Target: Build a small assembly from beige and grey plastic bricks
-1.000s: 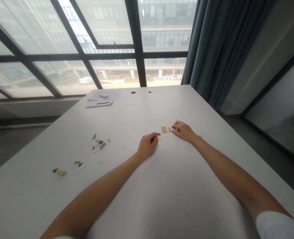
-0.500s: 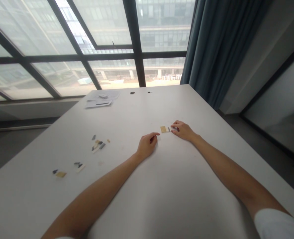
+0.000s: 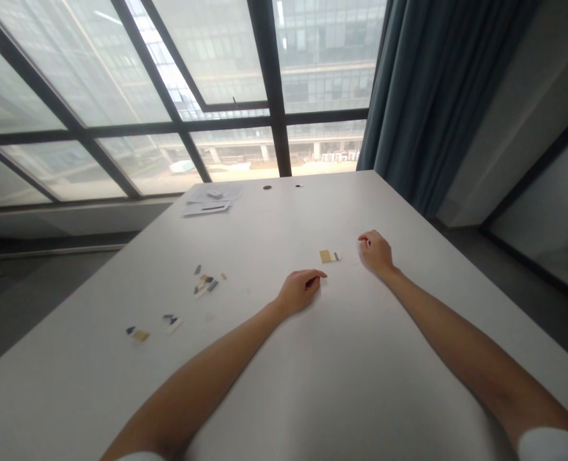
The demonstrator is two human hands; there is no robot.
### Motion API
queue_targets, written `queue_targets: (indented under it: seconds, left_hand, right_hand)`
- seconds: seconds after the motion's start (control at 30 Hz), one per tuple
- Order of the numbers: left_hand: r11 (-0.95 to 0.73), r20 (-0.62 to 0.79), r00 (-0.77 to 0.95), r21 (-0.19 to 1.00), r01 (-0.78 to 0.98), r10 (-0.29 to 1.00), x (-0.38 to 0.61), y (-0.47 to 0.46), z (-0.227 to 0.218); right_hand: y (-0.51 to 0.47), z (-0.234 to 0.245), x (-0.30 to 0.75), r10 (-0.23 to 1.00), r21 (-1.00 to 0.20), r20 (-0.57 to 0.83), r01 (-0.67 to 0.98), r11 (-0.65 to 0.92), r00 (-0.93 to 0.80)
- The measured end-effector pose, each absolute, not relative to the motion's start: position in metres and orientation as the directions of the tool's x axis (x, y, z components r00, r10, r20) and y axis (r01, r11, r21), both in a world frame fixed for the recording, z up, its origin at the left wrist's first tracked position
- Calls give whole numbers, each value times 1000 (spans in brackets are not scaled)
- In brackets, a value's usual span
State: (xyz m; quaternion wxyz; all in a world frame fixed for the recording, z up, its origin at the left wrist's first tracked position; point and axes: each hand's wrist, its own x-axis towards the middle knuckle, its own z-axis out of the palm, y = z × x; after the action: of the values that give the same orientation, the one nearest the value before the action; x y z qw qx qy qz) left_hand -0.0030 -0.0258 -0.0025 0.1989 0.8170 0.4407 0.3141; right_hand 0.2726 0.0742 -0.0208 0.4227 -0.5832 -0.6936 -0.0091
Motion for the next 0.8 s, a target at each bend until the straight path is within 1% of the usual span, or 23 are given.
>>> queue_targets:
  seconds: [0.1, 0.23, 0.3, 0.5, 0.8]
  left_hand:
    - [-545, 247, 500, 548, 634, 830, -2, -28, 0]
    - [-568, 175, 563, 488, 663, 808, -1, -31, 5]
    - [-569, 158, 571, 477, 670, 806, -1, -31, 7]
    - [-579, 161, 578, 463, 672, 800, -1, -31, 6]
    - [-578, 153, 581, 459, 674, 799, -1, -32, 6]
  right_hand:
    - [75, -24, 273, 869, -459, 494, 857, 234, 28]
    - [74, -24, 272, 924, -398, 380, 896, 198, -36]
    - [74, -24, 272, 931, -398, 364, 897, 193, -39]
    - [78, -24, 276, 949, -473, 316, 869, 146, 13]
    - [75, -22, 276, 954, -502, 299, 856, 128, 32]
